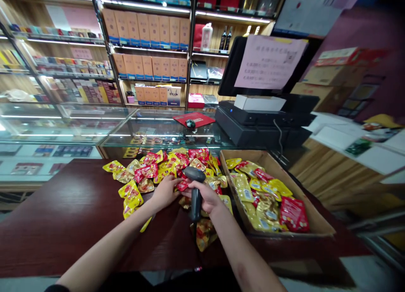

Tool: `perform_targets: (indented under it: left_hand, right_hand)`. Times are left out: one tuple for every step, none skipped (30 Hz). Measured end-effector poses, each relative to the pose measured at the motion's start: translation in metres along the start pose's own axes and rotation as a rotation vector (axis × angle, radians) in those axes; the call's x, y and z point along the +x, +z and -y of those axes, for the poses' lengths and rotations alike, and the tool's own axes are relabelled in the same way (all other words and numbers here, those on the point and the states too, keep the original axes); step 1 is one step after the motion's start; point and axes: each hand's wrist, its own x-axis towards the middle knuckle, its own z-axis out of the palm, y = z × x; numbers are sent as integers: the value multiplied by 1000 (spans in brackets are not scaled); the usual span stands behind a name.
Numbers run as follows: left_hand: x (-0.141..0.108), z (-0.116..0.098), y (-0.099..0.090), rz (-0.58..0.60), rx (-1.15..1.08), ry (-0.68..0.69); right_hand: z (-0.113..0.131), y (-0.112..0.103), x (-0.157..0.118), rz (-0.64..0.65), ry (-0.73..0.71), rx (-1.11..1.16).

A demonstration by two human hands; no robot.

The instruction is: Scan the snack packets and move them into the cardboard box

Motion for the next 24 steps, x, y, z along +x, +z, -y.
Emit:
perform_targets:
  left_hand:
    - [-1, 1, -1, 12, -21, 4]
    - [-1, 2, -4, 36, -70, -8]
    - [0, 5, -8, 72, -139, -37]
    - [2, 7, -13, 114, -220, -84]
    - [5, 9, -18, 151, -303, -144]
    - [7, 11, -24, 166, -382, -214]
    - [10, 13, -30, 181, -463, -281]
    - [12, 14, -35, 199, -555, -337]
    - [14, 14, -39, 218, -651, -383]
    - [15, 13, -43, 241, -748, -414]
    - [16, 12, -46, 266, -837, -428]
    - [17, 11, -48, 292, -910, -431]
    - [18, 9, -49, 310, -959, -428]
    - [18, 8, -49, 315, -984, -424]
    - [19, 7, -49, 311, -988, -417]
    - [19, 7, -48, 294, -980, -412]
    - [19, 7, -46, 263, -969, -408]
    - [19, 7, -44, 223, -959, -407]
    - [19, 8, -41, 181, -955, -406]
    - [19, 9, -39, 146, -961, -408]
    - [19, 10, -38, 118, -978, -416]
    - [19, 11, -36, 98, -1001, -431]
    - [19, 12, -36, 86, -1023, -445]
    - [20, 12, -35, 72, -1038, -459]
  right_hand:
    - [1, -2, -5, 14, -5, -3]
    - [2, -4, -9, 17, -15, -11]
    - [3, -6, -11, 7, -38, -24]
    - [5, -8, -13, -13, -73, -45]
    - [6, -9, -14, -38, -115, -73]
    - [7, -10, -15, -60, -158, -107]
    - [8, -10, -14, -71, -194, -144]
    - [8, -10, -13, -68, -217, -178]
    - [8, -9, -12, -50, -226, -207]
    - [8, -7, -11, -22, -227, -231]
    - [7, -6, -10, 7, -225, -252]
    - [7, -4, -9, 36, -223, -272]
    - [7, -2, -8, 59, -221, -291]
    - [7, 0, -8, 71, -219, -310]
    - [6, 2, -8, 73, -220, -327]
    - [6, 3, -8, 66, -224, -337]
    - [5, 4, -8, 54, -228, -341]
    - [5, 5, -9, 45, -232, -341]
    - [4, 5, -9, 38, -240, -342]
    - [3, 5, -9, 37, -250, -347]
    - [2, 4, -10, 39, -262, -355]
    - [1, 4, -10, 40, -273, -370]
    - [0, 5, -11, 32, -288, -391]
    - [-1, 6, -13, 16, -305, -413]
